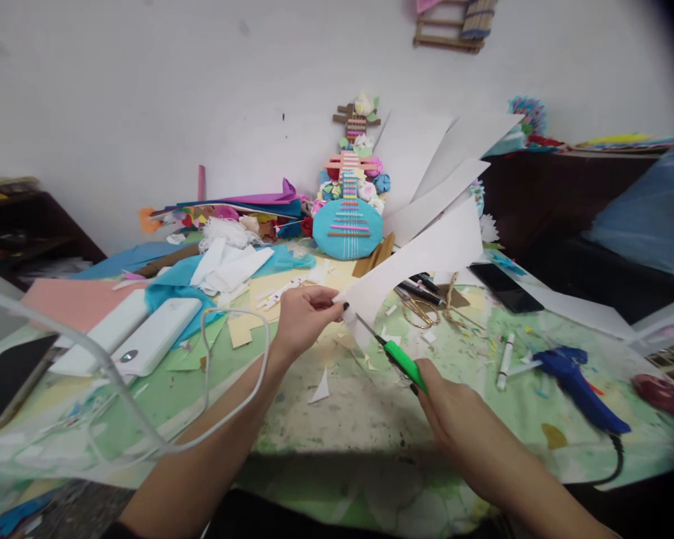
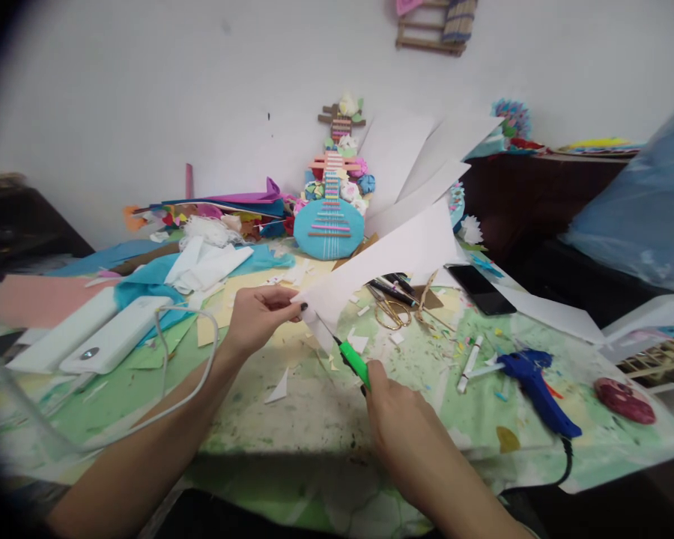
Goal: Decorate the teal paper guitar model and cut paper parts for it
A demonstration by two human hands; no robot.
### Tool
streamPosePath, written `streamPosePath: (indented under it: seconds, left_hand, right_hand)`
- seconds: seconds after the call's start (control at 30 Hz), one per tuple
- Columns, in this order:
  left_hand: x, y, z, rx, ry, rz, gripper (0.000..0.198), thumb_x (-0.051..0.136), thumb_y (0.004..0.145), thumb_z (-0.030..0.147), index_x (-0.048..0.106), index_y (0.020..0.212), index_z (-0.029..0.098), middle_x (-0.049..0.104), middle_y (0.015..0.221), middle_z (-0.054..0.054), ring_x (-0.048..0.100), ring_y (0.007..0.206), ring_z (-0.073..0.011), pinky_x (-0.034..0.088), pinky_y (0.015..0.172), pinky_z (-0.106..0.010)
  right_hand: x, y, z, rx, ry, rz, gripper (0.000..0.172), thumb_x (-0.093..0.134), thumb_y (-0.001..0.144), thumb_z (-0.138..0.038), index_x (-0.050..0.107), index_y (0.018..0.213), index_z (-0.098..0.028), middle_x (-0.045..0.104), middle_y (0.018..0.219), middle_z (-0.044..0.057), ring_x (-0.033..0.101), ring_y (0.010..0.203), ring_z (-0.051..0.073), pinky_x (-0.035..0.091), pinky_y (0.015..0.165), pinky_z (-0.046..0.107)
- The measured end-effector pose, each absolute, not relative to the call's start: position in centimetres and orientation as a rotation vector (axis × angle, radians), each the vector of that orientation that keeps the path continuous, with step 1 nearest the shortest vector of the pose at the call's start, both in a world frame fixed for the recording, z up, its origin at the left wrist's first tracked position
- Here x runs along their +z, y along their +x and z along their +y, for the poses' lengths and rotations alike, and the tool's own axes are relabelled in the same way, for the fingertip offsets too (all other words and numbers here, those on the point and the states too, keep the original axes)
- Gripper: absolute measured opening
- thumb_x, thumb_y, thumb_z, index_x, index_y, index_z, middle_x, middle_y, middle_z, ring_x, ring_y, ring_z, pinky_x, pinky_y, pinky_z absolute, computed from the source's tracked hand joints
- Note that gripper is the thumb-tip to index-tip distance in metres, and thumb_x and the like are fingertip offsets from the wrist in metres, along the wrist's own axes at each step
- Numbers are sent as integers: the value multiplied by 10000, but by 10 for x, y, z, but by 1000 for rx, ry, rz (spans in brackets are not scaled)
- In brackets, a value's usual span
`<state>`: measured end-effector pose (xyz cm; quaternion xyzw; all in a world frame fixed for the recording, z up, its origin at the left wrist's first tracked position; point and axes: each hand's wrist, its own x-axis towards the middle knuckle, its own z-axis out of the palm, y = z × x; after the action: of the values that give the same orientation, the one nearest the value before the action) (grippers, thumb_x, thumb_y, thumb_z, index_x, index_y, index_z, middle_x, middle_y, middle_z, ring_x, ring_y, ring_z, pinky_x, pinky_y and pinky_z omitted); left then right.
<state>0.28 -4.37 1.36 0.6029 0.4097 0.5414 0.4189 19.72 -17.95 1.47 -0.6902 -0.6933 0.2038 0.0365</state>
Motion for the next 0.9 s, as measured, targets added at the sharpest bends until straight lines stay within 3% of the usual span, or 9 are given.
streamPosePath:
  seconds: [0.47,0.7,0.9]
  left_hand:
    - [15,-1,-50,1355,1801,1027,148,732,618,211,738,734,120,718,663,-58,655,551,-150,555,536,-232]
    - [12,-1,-51,1484,1796,1062,177,704,660,247,736,790,132,718,705,-48,655,585,-144,566,589,-245]
    - [13,-1,-47,1450,1623,1030,200,733,614,232,731,771,108,708,669,-50,661,558,-152,559,555,-239]
  right_hand:
    - [10,198,-176,450,-2080,-2201,286,381,899,-123,396,1185,-129,629,740,66,601,651,185,250,549,259]
    - [20,192,-176,295,-2151,-2255,203,370,901,-121,416,1096,-155,639,712,73,609,604,210,199,507,280]
    - [38,185,-181,389,-2302,-2306,332,370,832,-13,412,1133,-146,648,766,95,633,674,246,195,508,285]
